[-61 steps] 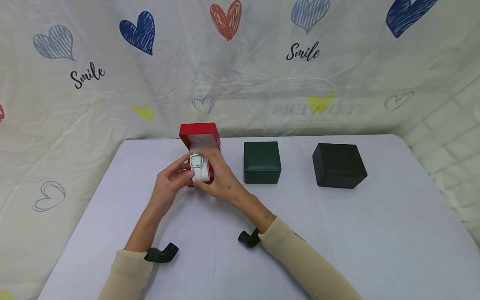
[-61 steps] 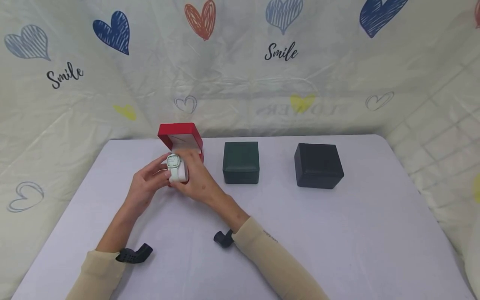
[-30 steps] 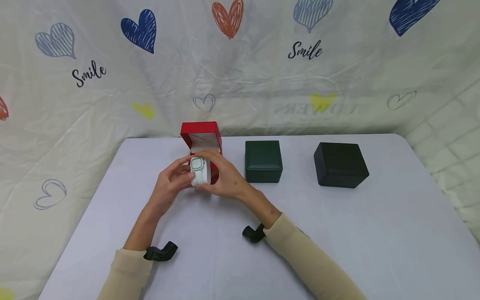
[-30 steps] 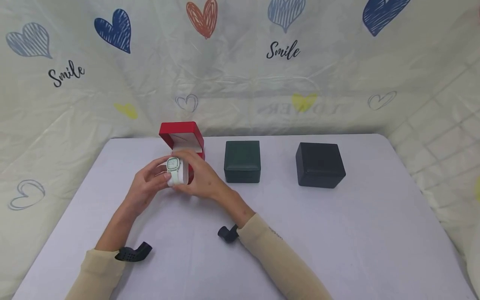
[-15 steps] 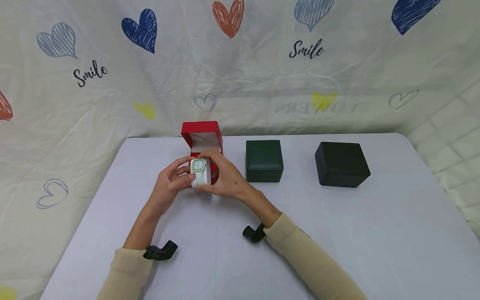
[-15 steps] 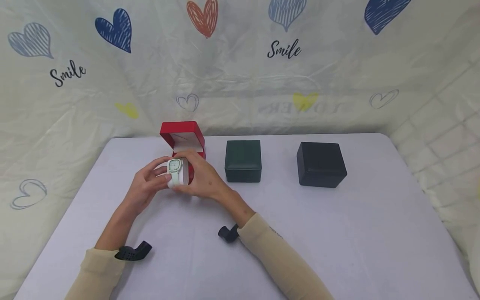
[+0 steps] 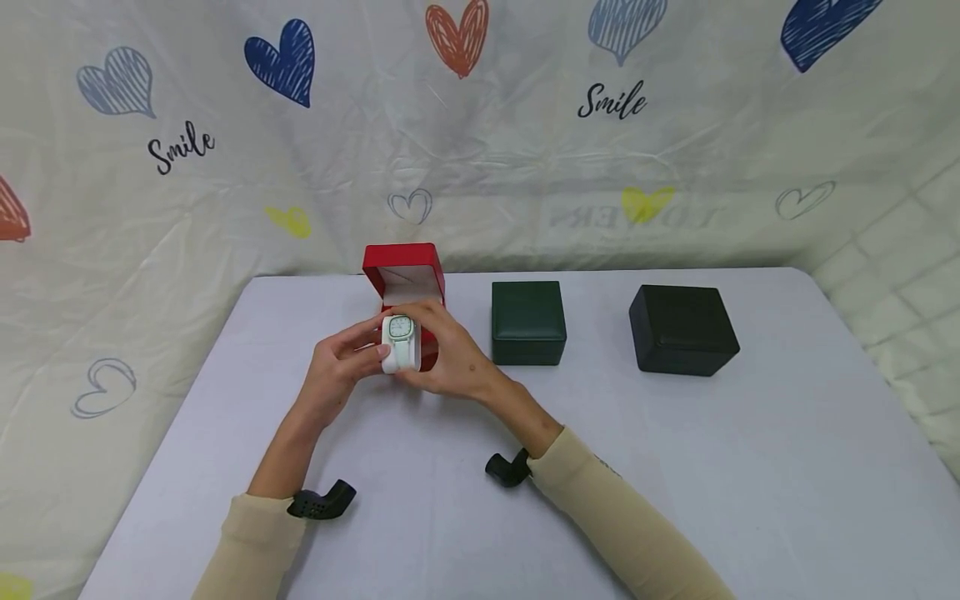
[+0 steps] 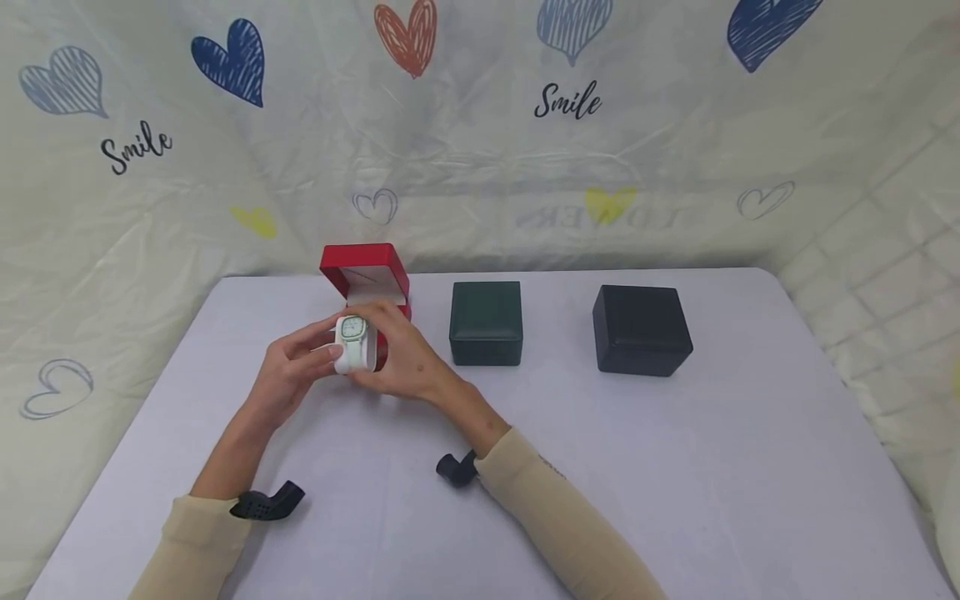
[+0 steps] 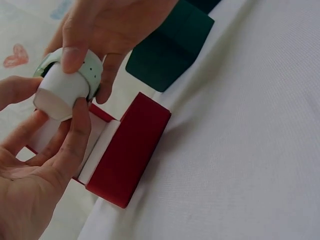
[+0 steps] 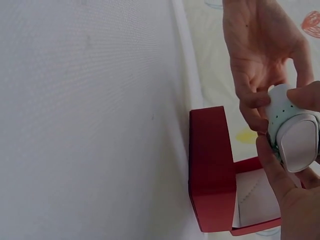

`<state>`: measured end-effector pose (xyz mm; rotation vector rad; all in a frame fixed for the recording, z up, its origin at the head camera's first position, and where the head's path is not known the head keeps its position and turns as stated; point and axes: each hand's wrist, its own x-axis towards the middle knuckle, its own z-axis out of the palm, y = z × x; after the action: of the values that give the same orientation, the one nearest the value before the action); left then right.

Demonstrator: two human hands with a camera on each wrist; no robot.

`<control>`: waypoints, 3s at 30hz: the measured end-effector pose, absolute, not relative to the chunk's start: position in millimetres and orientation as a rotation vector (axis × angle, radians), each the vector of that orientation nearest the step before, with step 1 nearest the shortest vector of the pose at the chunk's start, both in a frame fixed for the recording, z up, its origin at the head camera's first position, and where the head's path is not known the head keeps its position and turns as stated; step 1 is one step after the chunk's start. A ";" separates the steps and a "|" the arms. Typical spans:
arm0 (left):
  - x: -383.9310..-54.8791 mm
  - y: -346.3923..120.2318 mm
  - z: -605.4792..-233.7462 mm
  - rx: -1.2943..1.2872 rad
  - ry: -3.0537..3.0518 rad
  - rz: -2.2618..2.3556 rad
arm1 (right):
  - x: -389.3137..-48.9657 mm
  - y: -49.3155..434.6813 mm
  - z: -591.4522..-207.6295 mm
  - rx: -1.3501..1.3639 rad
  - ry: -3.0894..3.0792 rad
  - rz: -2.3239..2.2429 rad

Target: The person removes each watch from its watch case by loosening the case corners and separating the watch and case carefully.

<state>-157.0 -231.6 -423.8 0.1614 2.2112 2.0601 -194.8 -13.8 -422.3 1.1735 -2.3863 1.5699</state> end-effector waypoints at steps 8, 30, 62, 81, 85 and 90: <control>-157.2 -231.1 -427.3 0.131 2.196 2.068 | -193.1 -12.8 -421.8 1.190 -2.389 1.554; -152.2 -233.9 -429.2 0.139 2.232 2.045 | -190.3 -12.2 -425.1 1.178 -2.421 1.594; -156.3 -226.6 -427.9 0.121 2.209 2.009 | -193.7 -6.0 -425.6 1.134 -2.433 1.670; -154.9 -227.3 -428.9 0.118 2.173 2.070 | -191.0 -5.0 -427.5 1.176 -2.410 1.638; -154.5 -228.4 -430.1 0.111 2.150 2.083 | -188.8 -4.9 -425.9 1.169 -2.438 1.609; -155.2 -228.6 -431.5 0.100 2.125 2.094 | -188.2 -4.1 -425.0 1.173 -2.474 1.606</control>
<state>-155.2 -228.6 -431.5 0.1001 2.1254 2.0941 -188.2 -4.1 -425.0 1.1731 -2.4735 1.6065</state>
